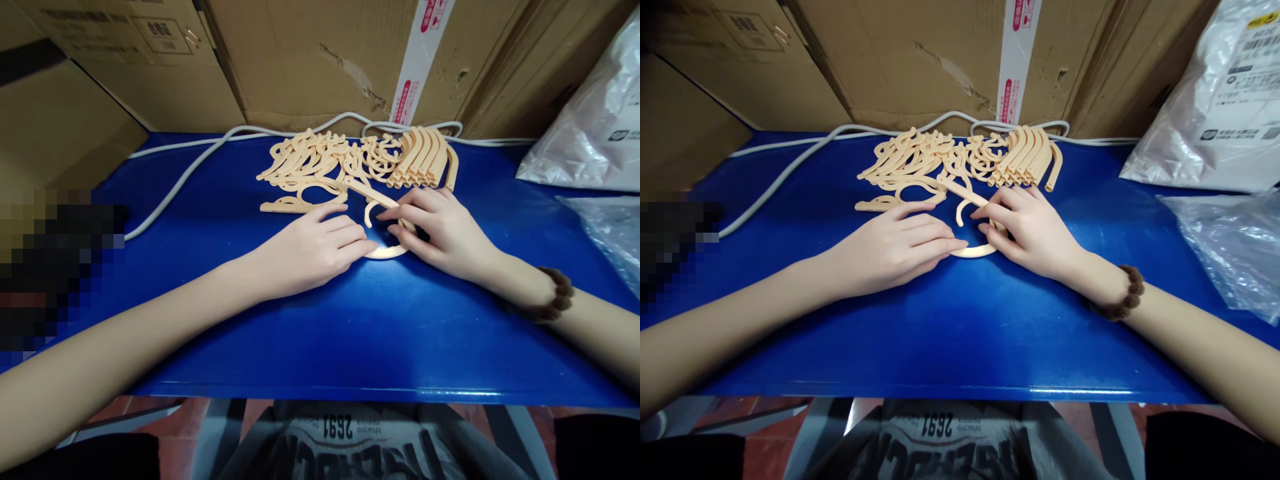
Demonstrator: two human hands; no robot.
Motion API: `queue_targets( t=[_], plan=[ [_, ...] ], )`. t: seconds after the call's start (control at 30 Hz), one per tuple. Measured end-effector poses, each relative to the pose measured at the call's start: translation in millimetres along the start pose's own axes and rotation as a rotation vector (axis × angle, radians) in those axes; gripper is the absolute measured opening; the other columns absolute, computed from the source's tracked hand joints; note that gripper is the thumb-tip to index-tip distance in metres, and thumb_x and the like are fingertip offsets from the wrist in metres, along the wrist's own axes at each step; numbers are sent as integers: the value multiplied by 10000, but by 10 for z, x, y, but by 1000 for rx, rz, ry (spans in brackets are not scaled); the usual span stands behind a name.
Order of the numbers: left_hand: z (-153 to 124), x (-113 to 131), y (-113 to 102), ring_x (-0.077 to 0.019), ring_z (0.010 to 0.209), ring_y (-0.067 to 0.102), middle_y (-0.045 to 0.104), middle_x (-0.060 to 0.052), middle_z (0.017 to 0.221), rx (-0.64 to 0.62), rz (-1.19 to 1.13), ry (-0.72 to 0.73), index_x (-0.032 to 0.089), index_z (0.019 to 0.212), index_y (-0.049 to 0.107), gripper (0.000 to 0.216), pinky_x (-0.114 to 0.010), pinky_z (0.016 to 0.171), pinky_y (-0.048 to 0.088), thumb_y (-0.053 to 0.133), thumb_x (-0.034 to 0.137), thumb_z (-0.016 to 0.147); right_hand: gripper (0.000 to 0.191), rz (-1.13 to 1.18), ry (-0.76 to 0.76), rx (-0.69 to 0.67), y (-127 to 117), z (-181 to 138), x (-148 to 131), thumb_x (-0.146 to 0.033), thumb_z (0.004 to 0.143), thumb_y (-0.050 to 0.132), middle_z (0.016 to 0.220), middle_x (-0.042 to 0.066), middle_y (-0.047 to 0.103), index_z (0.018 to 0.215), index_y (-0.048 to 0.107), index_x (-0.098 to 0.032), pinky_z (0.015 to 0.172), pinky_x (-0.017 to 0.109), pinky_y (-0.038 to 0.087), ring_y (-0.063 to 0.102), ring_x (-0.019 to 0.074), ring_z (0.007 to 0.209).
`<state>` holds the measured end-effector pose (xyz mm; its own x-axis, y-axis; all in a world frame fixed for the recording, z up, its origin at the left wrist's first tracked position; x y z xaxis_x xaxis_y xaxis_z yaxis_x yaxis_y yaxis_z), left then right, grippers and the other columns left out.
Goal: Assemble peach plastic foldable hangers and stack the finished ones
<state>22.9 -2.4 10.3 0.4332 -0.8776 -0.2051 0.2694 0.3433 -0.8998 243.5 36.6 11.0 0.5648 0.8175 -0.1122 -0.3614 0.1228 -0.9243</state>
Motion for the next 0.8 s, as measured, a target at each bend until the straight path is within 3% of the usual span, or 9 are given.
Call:
queue_targets(
  t=[0.23,0.5,0.8],
  plan=[
    [-3,-14,-2,-221,998,641,710,-80,1014,31,33,9,113,1090,671,248,-429,1023,469,440,148,1006,276,-15,-68,-5,-10,-1,-14,-300,985,485,981,73,637,1142,676,-177,797,357,367,592,209,909],
    [-13,-44,-4,-223,901,625,681,-85,955,64,82,-8,124,1033,673,280,-330,787,498,394,143,1012,308,8,-142,-25,-4,7,-53,-383,999,470,956,66,627,1132,666,-186,790,355,365,580,197,867],
    [-15,-33,15,-220,891,654,698,-65,964,-12,56,-87,148,1093,661,249,-357,817,473,438,216,1006,441,32,-201,-61,-49,9,-98,-542,958,490,975,77,628,1156,624,-170,781,346,388,563,201,835]
  ],
)
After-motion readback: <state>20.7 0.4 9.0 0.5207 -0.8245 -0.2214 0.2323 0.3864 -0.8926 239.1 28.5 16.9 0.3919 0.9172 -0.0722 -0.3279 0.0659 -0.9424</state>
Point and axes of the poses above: each hand's wrist, its own z-axis towards the middle knuckle, its own y-axis out of the palm, x = y × z, the point moved 2 cm from there along z, towards the middle knuckle
